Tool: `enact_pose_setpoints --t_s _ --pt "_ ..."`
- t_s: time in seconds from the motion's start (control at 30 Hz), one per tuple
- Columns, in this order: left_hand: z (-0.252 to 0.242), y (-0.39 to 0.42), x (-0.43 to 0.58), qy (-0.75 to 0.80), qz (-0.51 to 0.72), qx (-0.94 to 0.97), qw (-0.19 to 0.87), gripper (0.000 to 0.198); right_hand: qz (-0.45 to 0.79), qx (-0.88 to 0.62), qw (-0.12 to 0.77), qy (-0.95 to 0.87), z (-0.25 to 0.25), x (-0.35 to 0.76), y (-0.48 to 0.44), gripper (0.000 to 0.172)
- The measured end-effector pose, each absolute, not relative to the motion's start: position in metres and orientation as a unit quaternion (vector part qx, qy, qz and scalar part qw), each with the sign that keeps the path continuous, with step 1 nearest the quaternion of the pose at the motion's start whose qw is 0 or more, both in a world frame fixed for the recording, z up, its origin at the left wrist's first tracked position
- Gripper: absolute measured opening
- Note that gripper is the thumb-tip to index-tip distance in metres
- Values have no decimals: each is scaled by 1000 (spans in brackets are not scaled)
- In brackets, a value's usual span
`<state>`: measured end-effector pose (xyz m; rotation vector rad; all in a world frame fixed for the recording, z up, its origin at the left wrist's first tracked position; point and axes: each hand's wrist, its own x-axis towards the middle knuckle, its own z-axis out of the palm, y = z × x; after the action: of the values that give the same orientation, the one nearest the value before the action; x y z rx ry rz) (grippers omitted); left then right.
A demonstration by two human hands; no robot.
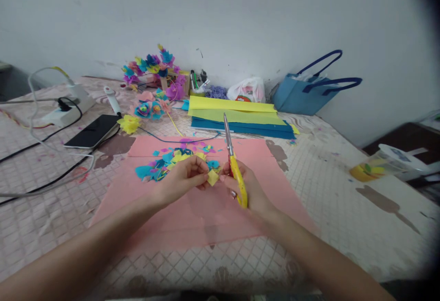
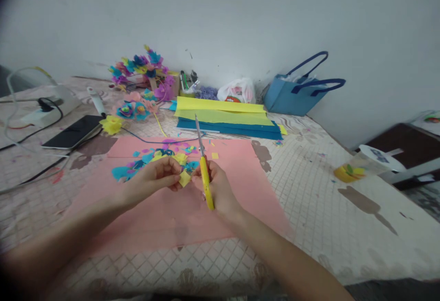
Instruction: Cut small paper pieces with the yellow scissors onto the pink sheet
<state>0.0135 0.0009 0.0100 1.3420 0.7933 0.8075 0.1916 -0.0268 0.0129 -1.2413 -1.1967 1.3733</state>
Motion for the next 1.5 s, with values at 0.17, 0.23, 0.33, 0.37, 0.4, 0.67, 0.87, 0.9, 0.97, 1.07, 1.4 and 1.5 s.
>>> enact_pose_setpoints --t_s 0.17,0.23,0.33,0.37,0.4,0.67,0.87,0.9,0.97,1.07,1.4,1.5 --pt "11 4 10 332 347 628 612 11 582 -512 440 -454 16 192 -28 25" --pt "12 4 10 335 343 648 592 10 594 -505 435 -451 15 193 -27 26" --pt "12 3 11 342 341 674 560 9 617 -494 429 -438 13 193 -26 30" --pt "12 3 11 342 337 683 551 10 622 -491 428 -435 14 193 -25 32" --pt "13 2 11 342 332 692 542 10 624 -490 427 -434 14 193 -25 33" --pt "16 -1 11 361 297 715 520 20 597 -506 415 -464 18 193 -28 23" --pt "10 0 15 355 334 681 547 6 610 -494 408 -467 14 193 -26 26" --pt "9 0 15 352 339 677 551 7 611 -491 405 -470 14 193 -25 28" --pt "7 1 15 347 342 669 561 11 615 -487 398 -476 12 193 -24 31" --pt "6 1 15 342 343 658 577 15 617 -492 400 -466 11 193 -24 32" --pt "10 0 15 356 310 590 656 19 592 -498 407 -485 8 191 -22 29" --pt "8 0 15 350 307 565 682 20 595 -482 411 -494 5 191 -23 29"
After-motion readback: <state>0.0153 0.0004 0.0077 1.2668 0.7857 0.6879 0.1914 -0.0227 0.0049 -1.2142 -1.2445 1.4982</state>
